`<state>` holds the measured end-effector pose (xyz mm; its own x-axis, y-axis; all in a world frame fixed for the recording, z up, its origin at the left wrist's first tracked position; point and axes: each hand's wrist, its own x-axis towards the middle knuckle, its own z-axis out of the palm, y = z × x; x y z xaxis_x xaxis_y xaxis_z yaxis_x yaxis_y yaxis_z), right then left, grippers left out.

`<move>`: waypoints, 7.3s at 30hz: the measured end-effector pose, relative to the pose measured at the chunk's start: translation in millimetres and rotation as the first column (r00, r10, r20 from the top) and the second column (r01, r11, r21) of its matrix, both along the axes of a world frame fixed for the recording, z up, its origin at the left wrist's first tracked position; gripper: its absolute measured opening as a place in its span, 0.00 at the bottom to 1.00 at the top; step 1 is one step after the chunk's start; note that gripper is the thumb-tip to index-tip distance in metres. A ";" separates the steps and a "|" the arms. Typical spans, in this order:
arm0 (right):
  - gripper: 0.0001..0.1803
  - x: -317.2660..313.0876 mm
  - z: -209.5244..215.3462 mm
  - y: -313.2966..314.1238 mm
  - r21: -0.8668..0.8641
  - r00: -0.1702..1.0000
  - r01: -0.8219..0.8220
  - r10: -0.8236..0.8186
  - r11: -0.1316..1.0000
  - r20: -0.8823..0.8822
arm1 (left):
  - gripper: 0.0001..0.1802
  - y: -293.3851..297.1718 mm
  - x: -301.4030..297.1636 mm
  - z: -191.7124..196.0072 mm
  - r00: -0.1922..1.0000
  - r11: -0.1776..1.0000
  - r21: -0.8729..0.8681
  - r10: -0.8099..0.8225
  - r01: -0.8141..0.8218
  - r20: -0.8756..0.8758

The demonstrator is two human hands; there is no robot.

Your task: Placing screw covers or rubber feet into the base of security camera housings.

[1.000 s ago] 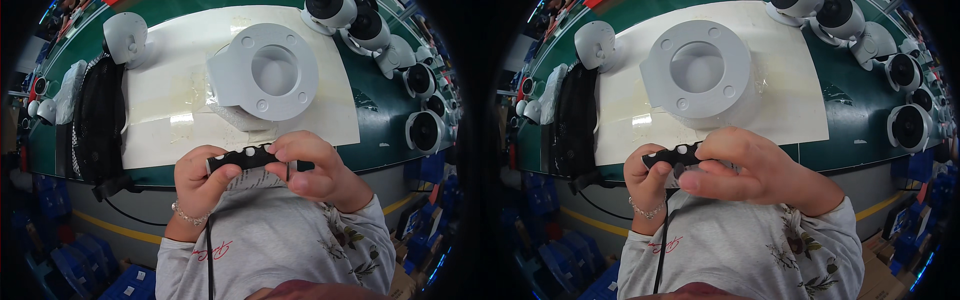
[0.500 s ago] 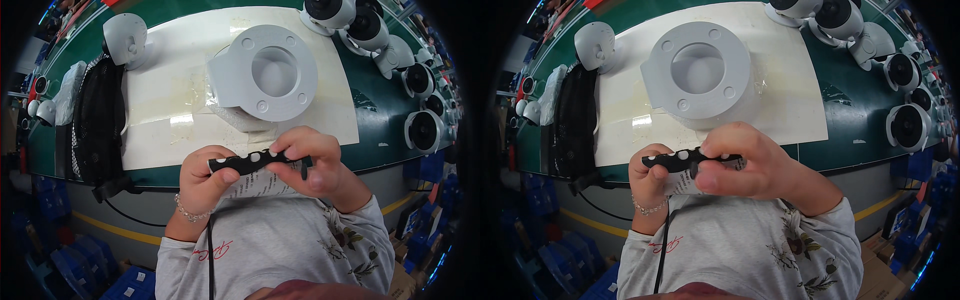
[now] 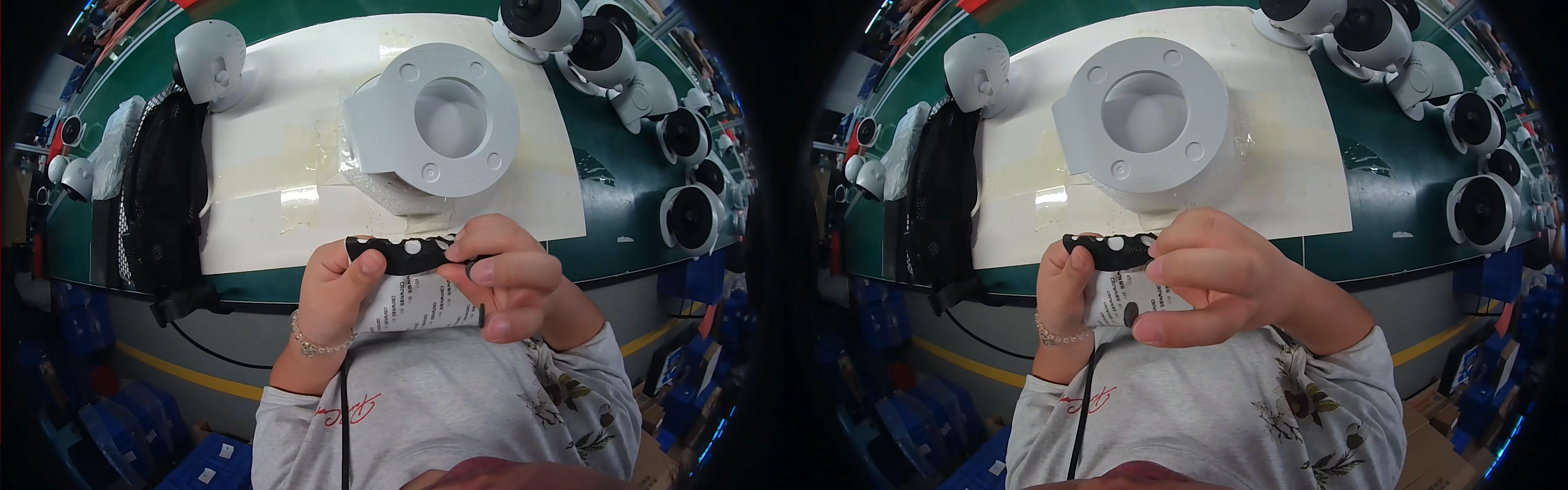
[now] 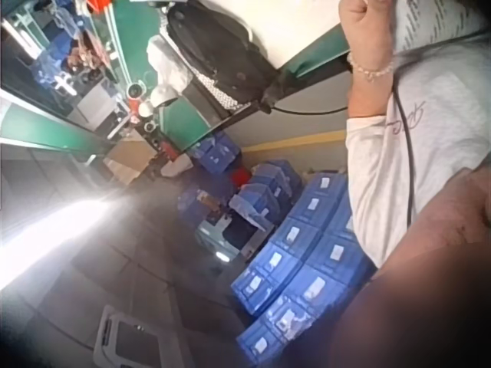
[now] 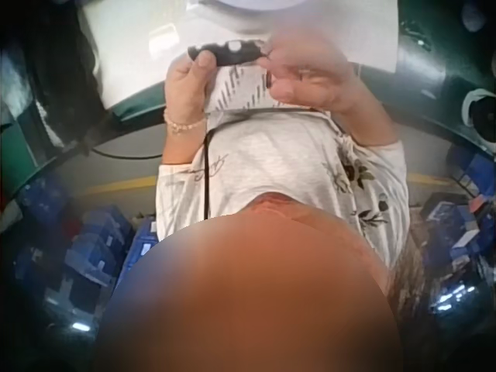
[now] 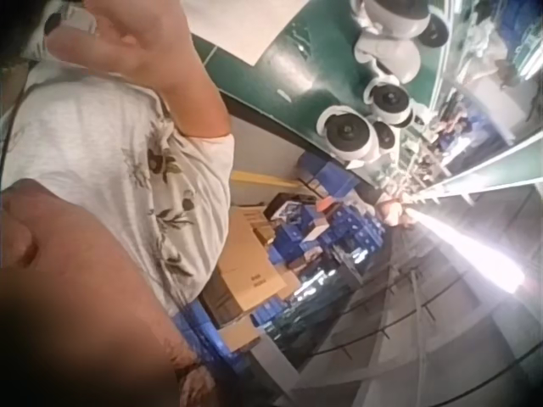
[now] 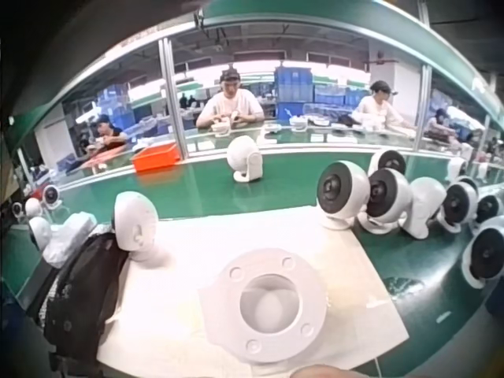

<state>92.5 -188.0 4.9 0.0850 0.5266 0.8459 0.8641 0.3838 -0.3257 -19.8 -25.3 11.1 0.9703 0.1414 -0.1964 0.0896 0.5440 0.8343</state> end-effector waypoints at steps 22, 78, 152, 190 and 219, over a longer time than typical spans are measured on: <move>0.39 87.1 73.9 18.4 -0.186 0.801 0.020 -0.127 0.982 -0.585 | 0.19 11.2 35.0 0.8 0.818 0.534 0.732 -0.123 -0.422 0.562; 0.02 38.9 83.3 17.6 -0.641 0.944 0.245 -0.331 0.727 -0.014 | 0.17 12.5 38.3 -1.2 0.841 0.521 0.755 -0.120 -0.398 0.527; 0.27 299.5 41.8 -90.4 -0.235 -0.079 0.882 -0.620 -0.408 0.781 | 0.16 22.9 18.2 -29.0 0.885 0.424 0.832 -0.133 -0.357 0.447; 0.17 530.3 -56.4 -71.2 -0.269 -0.216 0.875 -0.822 -0.403 0.527 | 0.09 6.7 -1.7 -66.5 0.916 0.451 0.889 0.383 -0.076 -0.116; 0.21 202.4 -31.2 -110.7 -0.556 0.430 0.816 -0.812 0.161 0.396 | 0.11 2.9 20.7 -14.9 0.841 0.561 0.694 0.006 -0.451 0.541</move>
<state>294.9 -298.7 -26.3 0.7938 0.4907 0.3594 0.5580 -0.8226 -0.1094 0.9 -22.5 -3.8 0.8109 0.2476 0.5302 -0.4197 -0.3852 0.8219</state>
